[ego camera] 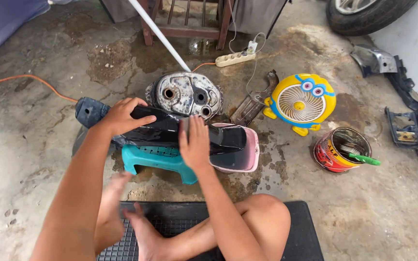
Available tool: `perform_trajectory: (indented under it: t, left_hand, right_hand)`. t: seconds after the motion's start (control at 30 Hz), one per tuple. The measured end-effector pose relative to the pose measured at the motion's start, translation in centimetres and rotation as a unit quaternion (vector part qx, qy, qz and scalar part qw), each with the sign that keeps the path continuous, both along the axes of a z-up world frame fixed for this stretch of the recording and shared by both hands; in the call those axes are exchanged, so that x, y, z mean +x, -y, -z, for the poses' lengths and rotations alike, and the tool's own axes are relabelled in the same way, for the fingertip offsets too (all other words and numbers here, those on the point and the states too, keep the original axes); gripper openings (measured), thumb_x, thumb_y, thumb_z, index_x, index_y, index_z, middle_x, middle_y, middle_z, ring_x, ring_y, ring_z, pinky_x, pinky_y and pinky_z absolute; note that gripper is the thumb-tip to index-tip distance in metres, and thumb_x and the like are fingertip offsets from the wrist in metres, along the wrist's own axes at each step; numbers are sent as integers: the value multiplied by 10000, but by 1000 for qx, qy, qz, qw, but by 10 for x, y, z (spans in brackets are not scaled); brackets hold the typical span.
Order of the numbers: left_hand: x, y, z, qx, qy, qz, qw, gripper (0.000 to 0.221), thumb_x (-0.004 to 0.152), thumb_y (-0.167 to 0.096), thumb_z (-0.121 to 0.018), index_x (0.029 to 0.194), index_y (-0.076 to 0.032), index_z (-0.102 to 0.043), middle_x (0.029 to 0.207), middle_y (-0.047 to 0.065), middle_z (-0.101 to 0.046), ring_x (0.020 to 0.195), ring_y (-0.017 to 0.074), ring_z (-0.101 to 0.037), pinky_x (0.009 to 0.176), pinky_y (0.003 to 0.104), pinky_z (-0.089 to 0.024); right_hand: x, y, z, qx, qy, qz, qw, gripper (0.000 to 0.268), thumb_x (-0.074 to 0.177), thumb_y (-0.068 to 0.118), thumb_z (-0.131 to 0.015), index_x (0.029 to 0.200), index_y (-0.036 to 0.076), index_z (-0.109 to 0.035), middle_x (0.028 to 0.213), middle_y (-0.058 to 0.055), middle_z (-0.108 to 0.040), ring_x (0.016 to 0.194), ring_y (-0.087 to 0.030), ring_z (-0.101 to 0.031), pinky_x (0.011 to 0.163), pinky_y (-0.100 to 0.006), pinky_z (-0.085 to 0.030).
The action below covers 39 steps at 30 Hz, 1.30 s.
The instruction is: Sanding a motorcycle plastic part using sandpaper and water
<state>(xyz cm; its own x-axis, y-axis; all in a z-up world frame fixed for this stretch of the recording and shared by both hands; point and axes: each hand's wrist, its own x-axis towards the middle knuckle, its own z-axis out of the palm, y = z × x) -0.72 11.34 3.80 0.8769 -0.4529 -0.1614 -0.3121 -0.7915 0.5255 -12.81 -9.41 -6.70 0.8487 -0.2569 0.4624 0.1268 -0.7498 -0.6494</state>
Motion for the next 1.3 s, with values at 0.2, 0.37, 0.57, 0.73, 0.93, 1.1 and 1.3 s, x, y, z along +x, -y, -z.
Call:
perform_trajectory:
  t: [0.2,0.37,0.57,0.73,0.93,1.1,1.3]
  left_hand:
    - [6,-1,-15,66,-55,39,996,1024,689,-747,-803,1462,-173,-455,1540,238,-461,1491,482,-338,1226,656,-296]
    - [49,-12,20,211,-50,101,971,1254,506,-834,-896,1495,-310,-332,1547,135,-487,1437,384,-473,1176,560,-428]
    - [57,-21,29,212,-17,166,963,1258,535,-816,-869,1501,-279,-269,1467,135,-550,1355,372,-578,1139,508,-496]
    - [38,-30,27,89,15,175,980,1206,644,-733,-849,1540,-181,-262,1365,249,-550,1288,499,-576,1113,579,-488]
    - [16,-35,52,-59,181,130,973,1066,573,-553,-922,1456,-137,-495,1321,156,-590,1178,420,-624,985,560,-502]
    - [19,-39,55,-94,207,135,964,1095,535,-516,-947,1468,-138,-515,1282,152,-610,1140,418,-645,966,552,-498]
    - [18,-38,43,-79,141,127,979,1118,524,-452,-978,1493,-176,-493,1321,119,-598,1191,387,-625,1045,565,-447]
  right_hand:
    - [27,73,86,52,-92,87,991,514,1044,280,-410,1472,0,-461,1538,-251,-439,1458,-403,-374,1195,-542,-241]
    - [-6,9,26,-7,12,7,1000,567,1001,192,-474,1518,-24,-389,1561,-302,-368,1453,-479,-335,1169,-593,-238]
    - [11,58,75,-20,29,14,999,529,1014,144,-470,1519,-2,-408,1520,-287,-432,1420,-459,-394,1178,-543,-260]
    - [24,31,58,-3,-29,99,995,509,1064,201,-417,1531,0,-396,1529,-294,-417,1436,-458,-367,1181,-556,-243]
    - [21,-47,-23,-82,14,-70,994,621,990,294,-455,1531,-3,-382,1587,-263,-358,1481,-434,-324,1199,-531,-195]
    - [17,7,5,-138,39,-96,985,639,920,144,-559,1520,-14,-408,1552,-251,-423,1445,-424,-389,1205,-507,-231]
    - [1,63,34,28,-133,5,991,534,1021,100,-342,1534,-49,-346,1559,-330,-344,1467,-485,-275,1221,-534,-150]
